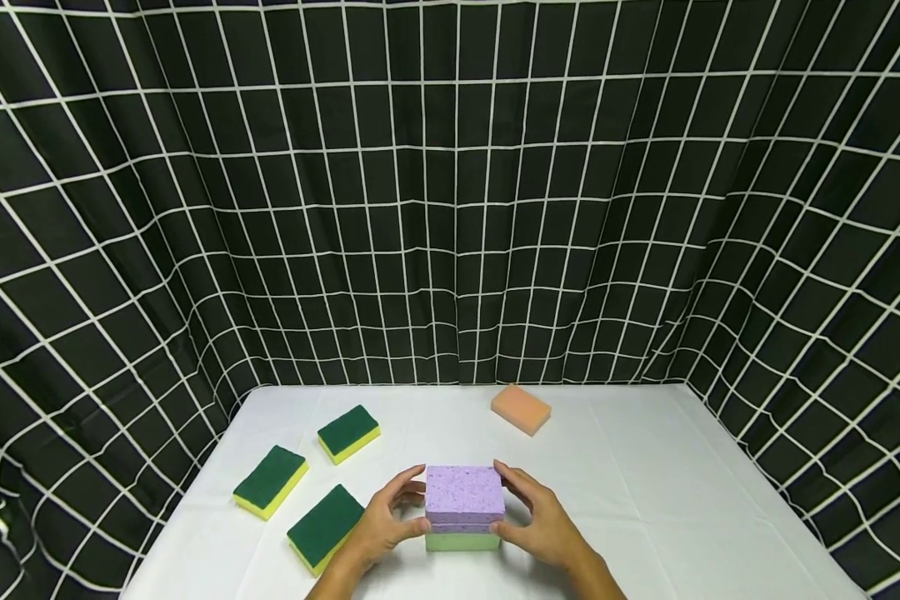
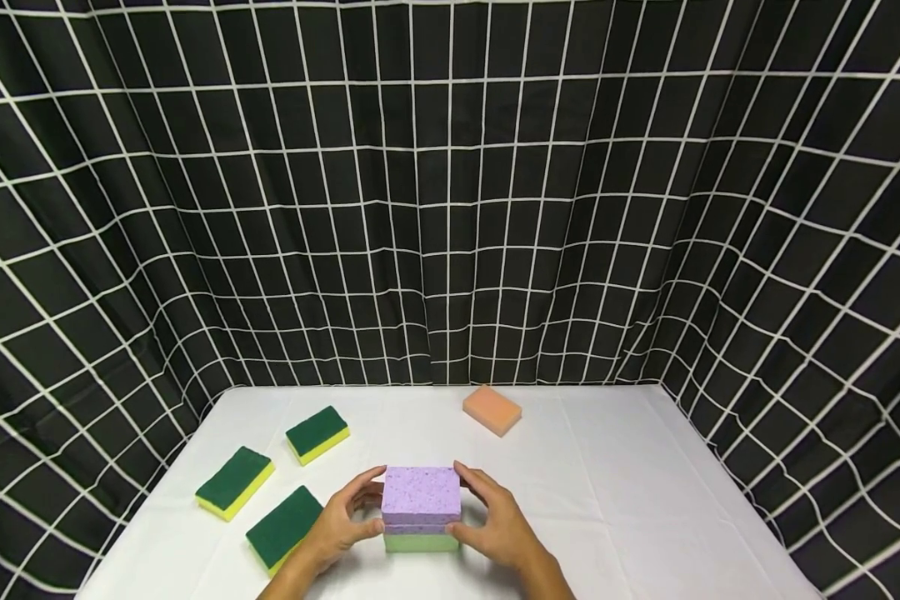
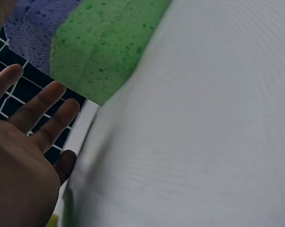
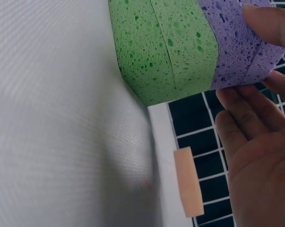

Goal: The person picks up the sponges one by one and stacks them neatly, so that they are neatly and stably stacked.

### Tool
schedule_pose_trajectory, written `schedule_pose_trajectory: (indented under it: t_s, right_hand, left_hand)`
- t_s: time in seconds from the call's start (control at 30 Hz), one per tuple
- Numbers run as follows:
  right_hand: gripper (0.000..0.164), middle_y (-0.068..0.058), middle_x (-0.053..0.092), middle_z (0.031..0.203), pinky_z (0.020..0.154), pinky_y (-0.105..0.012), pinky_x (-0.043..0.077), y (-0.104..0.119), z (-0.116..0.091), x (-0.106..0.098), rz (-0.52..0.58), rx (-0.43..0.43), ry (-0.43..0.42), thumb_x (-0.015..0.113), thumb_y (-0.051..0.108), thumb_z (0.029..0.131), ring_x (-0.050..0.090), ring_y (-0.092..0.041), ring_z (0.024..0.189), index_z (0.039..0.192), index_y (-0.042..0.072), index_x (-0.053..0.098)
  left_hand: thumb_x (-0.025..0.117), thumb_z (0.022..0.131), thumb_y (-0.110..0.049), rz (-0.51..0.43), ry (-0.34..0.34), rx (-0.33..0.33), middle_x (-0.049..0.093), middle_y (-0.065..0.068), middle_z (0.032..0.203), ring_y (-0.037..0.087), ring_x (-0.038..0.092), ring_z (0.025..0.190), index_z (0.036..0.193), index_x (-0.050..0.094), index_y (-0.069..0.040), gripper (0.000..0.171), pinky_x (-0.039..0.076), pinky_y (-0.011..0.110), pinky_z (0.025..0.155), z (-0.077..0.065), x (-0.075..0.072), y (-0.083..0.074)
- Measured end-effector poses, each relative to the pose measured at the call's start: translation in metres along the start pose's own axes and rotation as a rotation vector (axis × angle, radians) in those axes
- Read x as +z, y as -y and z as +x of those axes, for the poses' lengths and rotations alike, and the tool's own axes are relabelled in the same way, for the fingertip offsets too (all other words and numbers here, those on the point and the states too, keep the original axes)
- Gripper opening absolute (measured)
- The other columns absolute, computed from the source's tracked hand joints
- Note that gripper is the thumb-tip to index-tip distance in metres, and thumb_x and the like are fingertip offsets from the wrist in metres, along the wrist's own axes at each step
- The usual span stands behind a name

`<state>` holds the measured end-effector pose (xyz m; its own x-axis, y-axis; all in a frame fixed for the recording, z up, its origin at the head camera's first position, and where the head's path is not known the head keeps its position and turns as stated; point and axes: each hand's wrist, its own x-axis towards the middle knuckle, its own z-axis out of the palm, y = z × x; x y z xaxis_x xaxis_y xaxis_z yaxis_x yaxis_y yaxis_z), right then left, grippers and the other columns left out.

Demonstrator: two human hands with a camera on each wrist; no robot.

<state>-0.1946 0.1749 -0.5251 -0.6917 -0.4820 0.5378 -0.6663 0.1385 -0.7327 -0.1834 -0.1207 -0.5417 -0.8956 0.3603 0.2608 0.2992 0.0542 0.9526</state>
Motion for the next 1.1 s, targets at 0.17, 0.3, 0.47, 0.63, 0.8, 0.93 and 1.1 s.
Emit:
schedule_pose_trajectory:
  t_s: [0.17,0.3,0.47,0.63,0.8,0.93,1.1]
  right_hand:
    - [0.080,-0.009,0.053,0.132,0.102,-0.032,0.037,0.001,0.001,-0.003,-0.008,0.016,-0.003,0.081,0.012,0.079,0.052,-0.027,0.121,0.145,0.000,0.039]
    - [0.080,-0.010,0.053,0.132,0.102,-0.030,0.036,0.000,0.001,-0.004,-0.004,0.018,0.002,0.081,0.012,0.079,0.052,-0.028,0.121,0.145,-0.001,0.038]
    - [0.080,-0.012,0.053,0.132,0.101,-0.031,0.037,0.001,-0.001,0.000,0.001,0.014,-0.002,0.081,0.009,0.078,0.052,-0.030,0.120,0.144,-0.003,0.038]
    - [0.081,-0.010,0.053,0.132,0.101,-0.031,0.037,-0.001,-0.001,0.001,-0.012,0.015,0.007,0.081,0.010,0.078,0.052,-0.029,0.120,0.145,-0.001,0.038]
    - [0.081,-0.007,0.053,0.133,0.101,-0.036,0.038,0.000,0.003,-0.003,-0.045,0.026,0.017,0.081,0.015,0.079,0.052,-0.027,0.121,0.146,0.002,0.038]
    - [0.080,-0.009,0.055,0.132,0.099,-0.036,0.041,0.006,0.007,-0.010,-0.085,0.001,0.004,0.081,0.017,0.079,0.053,-0.025,0.120,0.146,0.003,0.039]
    - [0.077,-0.016,0.054,0.132,0.100,-0.029,0.039,0.021,0.018,-0.030,-0.117,-0.061,-0.060,0.078,0.002,0.077,0.051,-0.031,0.121,0.144,-0.002,0.040]
  left_hand:
    - [0.079,0.080,-0.013,0.042,-0.020,0.012,0.057,0.014,0.125,0.038,0.053,0.112,0.144,0.040,-0.003,0.076,0.034,0.058,0.093,0.006,-0.001,-0.022]
    - [0.081,0.076,-0.009,0.083,-0.029,0.046,0.058,0.013,0.123,0.039,0.053,0.111,0.142,0.043,-0.004,0.076,0.034,0.057,0.091,0.010,-0.001,-0.027]
    - [0.083,0.074,-0.012,0.125,-0.032,0.052,0.061,0.007,0.119,0.028,0.055,0.109,0.140,0.047,-0.006,0.076,0.034,0.053,0.090,0.012,0.001,-0.020]
    - [0.081,0.075,-0.007,0.152,-0.032,0.017,0.061,0.010,0.119,0.026,0.054,0.110,0.138,0.049,-0.001,0.070,0.033,0.054,0.089,0.011,0.004,-0.028]
    - [0.079,0.076,-0.004,0.122,-0.024,0.007,0.061,0.016,0.119,0.033,0.052,0.110,0.136,0.049,0.004,0.068,0.033,0.057,0.090,0.010,0.005,-0.054]
    - [0.079,0.076,-0.005,0.126,-0.010,0.006,0.061,0.016,0.118,0.032,0.053,0.110,0.136,0.049,0.004,0.067,0.033,0.057,0.090,0.010,0.006,-0.063]
    - [0.080,0.076,-0.006,0.118,-0.010,0.001,0.061,0.015,0.118,0.032,0.053,0.110,0.135,0.049,0.003,0.067,0.032,0.058,0.091,0.008,0.006,-0.061]
